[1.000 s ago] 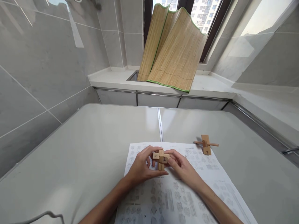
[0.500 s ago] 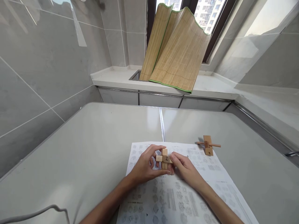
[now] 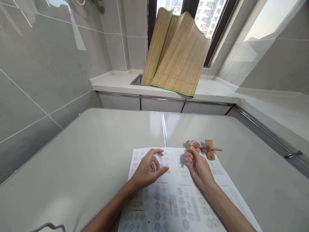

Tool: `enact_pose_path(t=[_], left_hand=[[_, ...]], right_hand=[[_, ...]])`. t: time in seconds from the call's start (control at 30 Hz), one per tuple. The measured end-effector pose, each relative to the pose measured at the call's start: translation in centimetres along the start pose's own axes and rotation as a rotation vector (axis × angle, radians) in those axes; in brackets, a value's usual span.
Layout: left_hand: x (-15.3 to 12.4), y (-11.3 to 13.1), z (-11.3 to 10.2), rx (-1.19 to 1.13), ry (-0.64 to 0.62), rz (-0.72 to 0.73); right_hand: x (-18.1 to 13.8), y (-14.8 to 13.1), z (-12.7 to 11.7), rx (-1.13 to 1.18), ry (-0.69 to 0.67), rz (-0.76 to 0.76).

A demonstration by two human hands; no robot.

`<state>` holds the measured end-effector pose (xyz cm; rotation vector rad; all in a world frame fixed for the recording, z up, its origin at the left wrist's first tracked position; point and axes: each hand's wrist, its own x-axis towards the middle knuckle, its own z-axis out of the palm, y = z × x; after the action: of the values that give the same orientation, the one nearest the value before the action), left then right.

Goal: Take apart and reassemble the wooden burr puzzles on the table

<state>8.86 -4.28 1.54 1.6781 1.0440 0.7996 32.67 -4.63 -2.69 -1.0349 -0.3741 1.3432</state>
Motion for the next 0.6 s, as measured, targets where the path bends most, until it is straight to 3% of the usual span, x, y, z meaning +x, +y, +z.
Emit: enact_pose_path(t=[0.33, 0.6], left_hand=[[-0.2, 0.0, 0.1, 0.067, -0.02, 0.0], [-0.4, -0.2, 0.2, 0.083, 0.012, 0.027]], right_hand=[[1.4, 0.0, -1.2, 0.111, -0.021, -0.017], [-1.0, -0.9, 0.6, -0.107, -0.162, 0.003]])
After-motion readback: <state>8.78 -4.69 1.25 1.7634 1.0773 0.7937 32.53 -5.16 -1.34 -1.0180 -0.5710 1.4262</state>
